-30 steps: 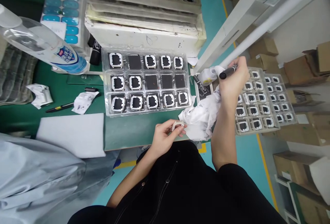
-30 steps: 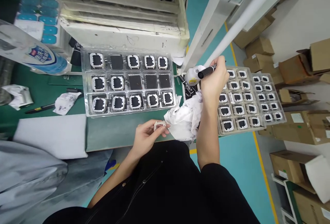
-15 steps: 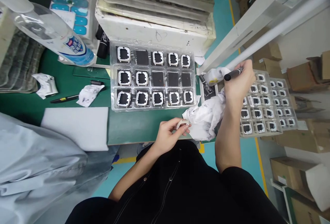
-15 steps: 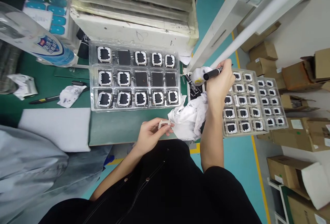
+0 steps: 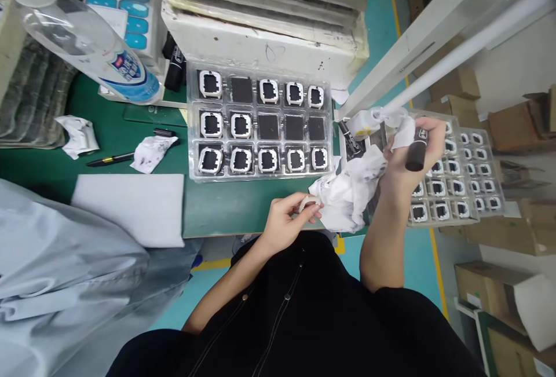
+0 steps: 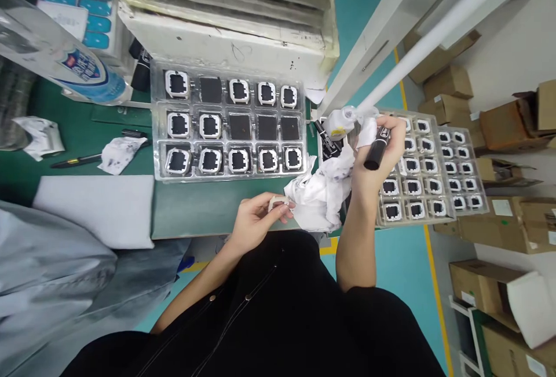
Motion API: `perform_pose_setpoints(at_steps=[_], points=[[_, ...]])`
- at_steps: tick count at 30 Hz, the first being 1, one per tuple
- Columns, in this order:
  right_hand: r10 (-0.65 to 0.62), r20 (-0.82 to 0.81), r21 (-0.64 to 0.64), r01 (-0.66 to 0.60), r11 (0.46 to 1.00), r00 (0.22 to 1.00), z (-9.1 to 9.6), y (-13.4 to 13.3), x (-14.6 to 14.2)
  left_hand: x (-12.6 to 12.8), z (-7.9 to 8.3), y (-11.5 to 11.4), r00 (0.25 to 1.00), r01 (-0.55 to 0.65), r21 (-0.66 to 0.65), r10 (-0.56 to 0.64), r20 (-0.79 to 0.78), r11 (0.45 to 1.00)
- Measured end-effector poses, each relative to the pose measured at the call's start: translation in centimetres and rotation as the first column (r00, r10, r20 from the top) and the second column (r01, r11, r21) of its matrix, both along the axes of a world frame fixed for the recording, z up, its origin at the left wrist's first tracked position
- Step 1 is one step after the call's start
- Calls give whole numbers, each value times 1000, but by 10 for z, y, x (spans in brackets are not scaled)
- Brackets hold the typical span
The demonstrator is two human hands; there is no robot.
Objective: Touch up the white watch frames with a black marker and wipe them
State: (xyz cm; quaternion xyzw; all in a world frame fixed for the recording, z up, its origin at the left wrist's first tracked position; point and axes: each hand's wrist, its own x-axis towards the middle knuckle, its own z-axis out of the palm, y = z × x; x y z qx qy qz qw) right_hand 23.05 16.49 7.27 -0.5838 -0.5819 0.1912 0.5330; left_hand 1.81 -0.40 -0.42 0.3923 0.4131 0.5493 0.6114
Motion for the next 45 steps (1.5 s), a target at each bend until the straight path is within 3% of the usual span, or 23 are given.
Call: perform_pose_setpoints(at_steps=[3, 9, 23, 36, 45], points=[[60, -223, 67, -46, 997, 973, -2, -22, -8, -1, 0, 0, 1000, -6, 3, 6, 3, 1000], [286, -398, 60, -287, 956, 871, -3, -61, -20, -2, 2, 0, 1000, -14, -20, 13, -14, 1000], [381, -479, 93, -385, 918, 791, -16, -71, -13, 0, 5, 1, 999, -42, -29, 43, 2, 999], [411, -423, 97, -410, 907, 808, -23, -76, -8, 0, 7, 1, 998, -58, -62, 56, -32, 996], [389, -481, 93, -395, 914, 786, -25, -73, -6, 1, 5, 1, 998, -59, -35, 58, -19, 998]])
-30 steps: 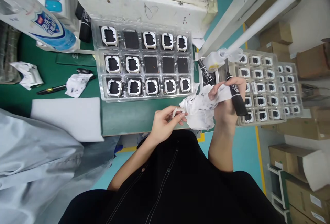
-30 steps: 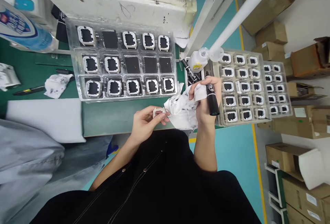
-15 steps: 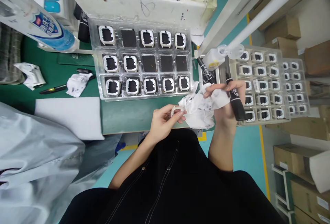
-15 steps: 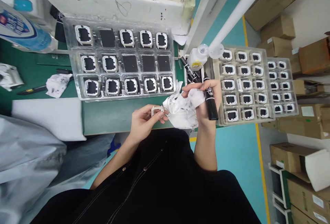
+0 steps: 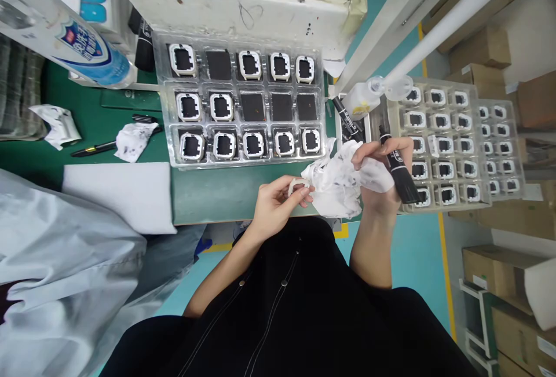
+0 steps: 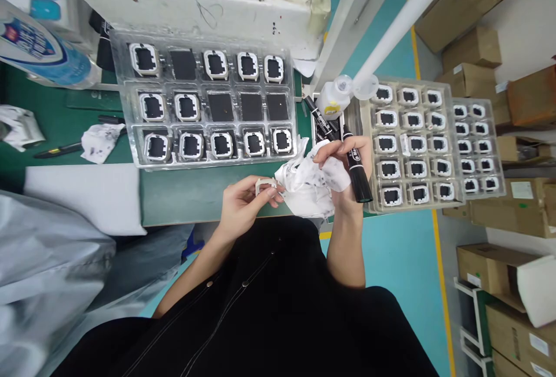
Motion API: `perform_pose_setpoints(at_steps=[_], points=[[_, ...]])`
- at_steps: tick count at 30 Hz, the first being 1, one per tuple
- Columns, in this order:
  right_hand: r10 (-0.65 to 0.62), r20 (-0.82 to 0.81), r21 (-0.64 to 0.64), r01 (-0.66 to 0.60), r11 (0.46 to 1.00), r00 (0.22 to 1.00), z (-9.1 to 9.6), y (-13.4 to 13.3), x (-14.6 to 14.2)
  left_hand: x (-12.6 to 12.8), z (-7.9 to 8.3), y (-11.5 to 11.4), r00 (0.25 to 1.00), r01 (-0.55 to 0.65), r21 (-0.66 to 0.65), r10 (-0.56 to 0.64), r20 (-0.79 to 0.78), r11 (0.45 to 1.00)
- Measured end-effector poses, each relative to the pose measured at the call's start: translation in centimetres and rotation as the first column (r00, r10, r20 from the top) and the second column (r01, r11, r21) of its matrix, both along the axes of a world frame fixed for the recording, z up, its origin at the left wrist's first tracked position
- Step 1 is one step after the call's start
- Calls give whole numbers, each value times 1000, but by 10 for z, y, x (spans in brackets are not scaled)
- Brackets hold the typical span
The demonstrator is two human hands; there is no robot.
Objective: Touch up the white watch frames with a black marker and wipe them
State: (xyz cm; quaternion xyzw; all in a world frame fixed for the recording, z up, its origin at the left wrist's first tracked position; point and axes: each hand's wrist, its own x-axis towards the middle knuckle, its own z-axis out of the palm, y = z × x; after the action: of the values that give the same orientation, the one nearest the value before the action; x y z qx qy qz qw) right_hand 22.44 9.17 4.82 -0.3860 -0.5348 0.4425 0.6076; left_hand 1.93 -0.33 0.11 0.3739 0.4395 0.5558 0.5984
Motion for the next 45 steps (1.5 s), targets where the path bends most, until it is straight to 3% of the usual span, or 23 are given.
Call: perform_pose_setpoints(at_steps=[9, 17, 23, 31, 45], points=[[-46, 79, 1, 46, 999, 996, -5, 0, 3, 0, 2, 1, 1000, -4, -5, 4, -7, 1000], [8, 57, 28, -10, 1000, 998, -5, 1, 0, 0, -5, 0, 1000, 15, 2, -15, -5, 1000], [-27, 132, 32, 23, 999, 991, -11, 2, 2, -1, -6, 0, 1000, 18, -3, -18, -26, 1000], [3, 184, 102, -22, 995, 983, -16, 0, 4, -1, -6, 0, 1000, 22, 16, -22, -16, 1000], [-179, 85, 125, 168, 978, 980, -29, 0, -1, 0, -7, 0, 1000, 19, 17, -18, -14, 1000]])
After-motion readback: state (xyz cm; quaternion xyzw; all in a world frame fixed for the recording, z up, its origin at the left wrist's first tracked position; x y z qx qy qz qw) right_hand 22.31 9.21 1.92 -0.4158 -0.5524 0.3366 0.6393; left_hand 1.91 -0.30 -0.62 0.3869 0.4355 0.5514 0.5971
